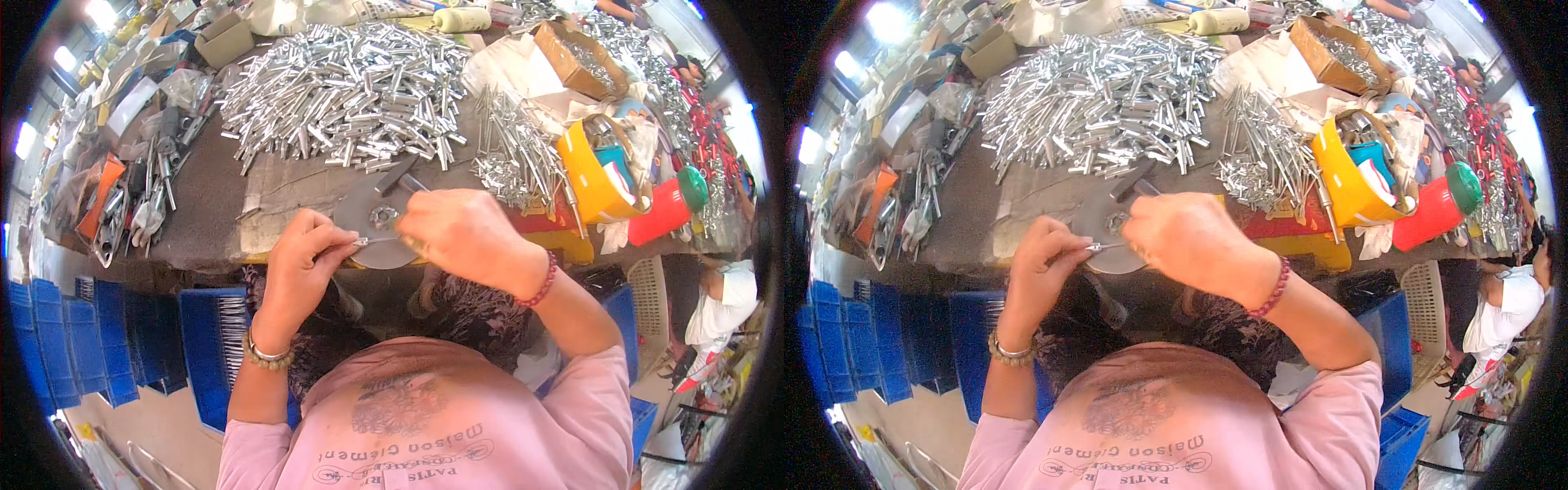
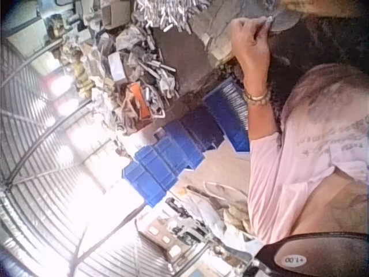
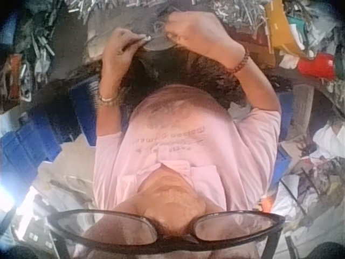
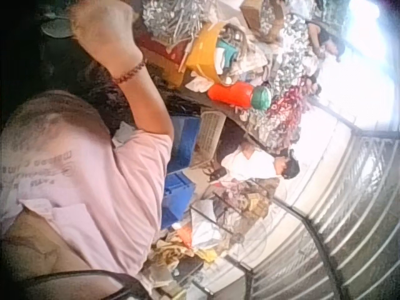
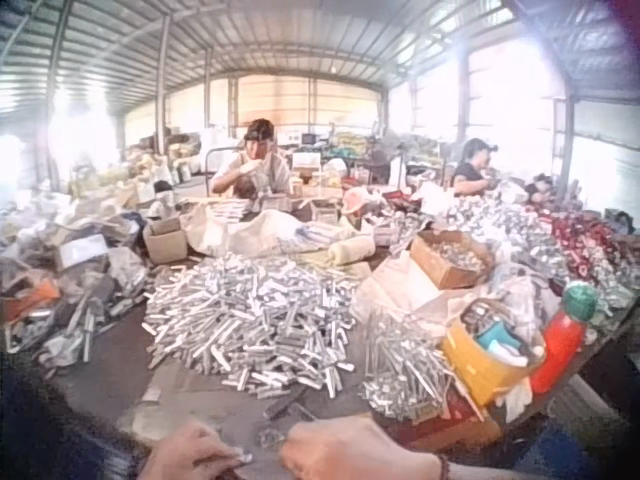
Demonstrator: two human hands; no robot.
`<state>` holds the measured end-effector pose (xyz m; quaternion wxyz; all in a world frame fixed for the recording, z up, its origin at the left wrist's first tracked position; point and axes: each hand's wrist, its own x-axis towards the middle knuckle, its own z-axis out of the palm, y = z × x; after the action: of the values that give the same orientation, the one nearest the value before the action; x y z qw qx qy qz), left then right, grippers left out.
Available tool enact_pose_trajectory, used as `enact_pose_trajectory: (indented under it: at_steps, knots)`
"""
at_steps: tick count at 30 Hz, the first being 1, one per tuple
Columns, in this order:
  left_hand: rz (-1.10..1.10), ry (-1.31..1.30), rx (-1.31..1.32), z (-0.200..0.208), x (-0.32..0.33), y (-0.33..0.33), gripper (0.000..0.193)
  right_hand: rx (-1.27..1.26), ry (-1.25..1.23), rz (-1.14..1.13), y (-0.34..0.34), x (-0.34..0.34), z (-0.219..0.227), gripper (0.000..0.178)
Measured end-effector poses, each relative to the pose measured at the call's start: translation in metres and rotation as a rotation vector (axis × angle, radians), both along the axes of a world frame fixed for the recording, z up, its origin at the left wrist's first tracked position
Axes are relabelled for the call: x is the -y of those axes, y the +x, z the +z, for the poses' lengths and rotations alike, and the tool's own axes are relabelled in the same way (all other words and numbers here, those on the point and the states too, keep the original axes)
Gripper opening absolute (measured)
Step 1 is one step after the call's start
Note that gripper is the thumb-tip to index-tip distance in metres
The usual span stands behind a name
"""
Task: The person assembles metal parts by inserting metal pins into metal tubes, tapping them with a small hammer on a metal plate, and placing the finished pieces into a blue bin.
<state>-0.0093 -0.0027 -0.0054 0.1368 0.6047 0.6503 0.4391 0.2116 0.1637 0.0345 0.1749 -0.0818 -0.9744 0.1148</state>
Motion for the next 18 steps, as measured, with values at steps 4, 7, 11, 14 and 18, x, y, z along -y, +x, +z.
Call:
enact_pose_trajectory:
  at_steps: [4, 7, 11, 14, 18]
  knots:
    - [0.020, -0.009, -0.009, 0.000, -0.001, 0.003, 0.016, -0.186, -0.084, -0.464, 0.036, -0.049, 0.004, 0.008]
    - [0.013, -0.025, -0.050, 0.007, -0.003, 0.005, 0.017, -0.034, 0.019, -0.646, 0.054, -0.074, 0.004, 0.010]
    - [0.027, -0.027, -0.053, 0.006, -0.002, 0.006, 0.017, -0.034, -0.014, -0.585, 0.046, -0.072, -0.006, 0.009]
    - [0.035, -0.044, -0.047, 0.008, -0.001, 0.006, 0.017, 0.029, 0.024, -0.574, 0.040, -0.072, -0.009, 0.010]
    - [0.034, 0.034, -0.072, 0.002, -0.001, 0.005, 0.016, 0.070, 0.140, -0.490, 0.031, -0.073, -0.011, 0.006]
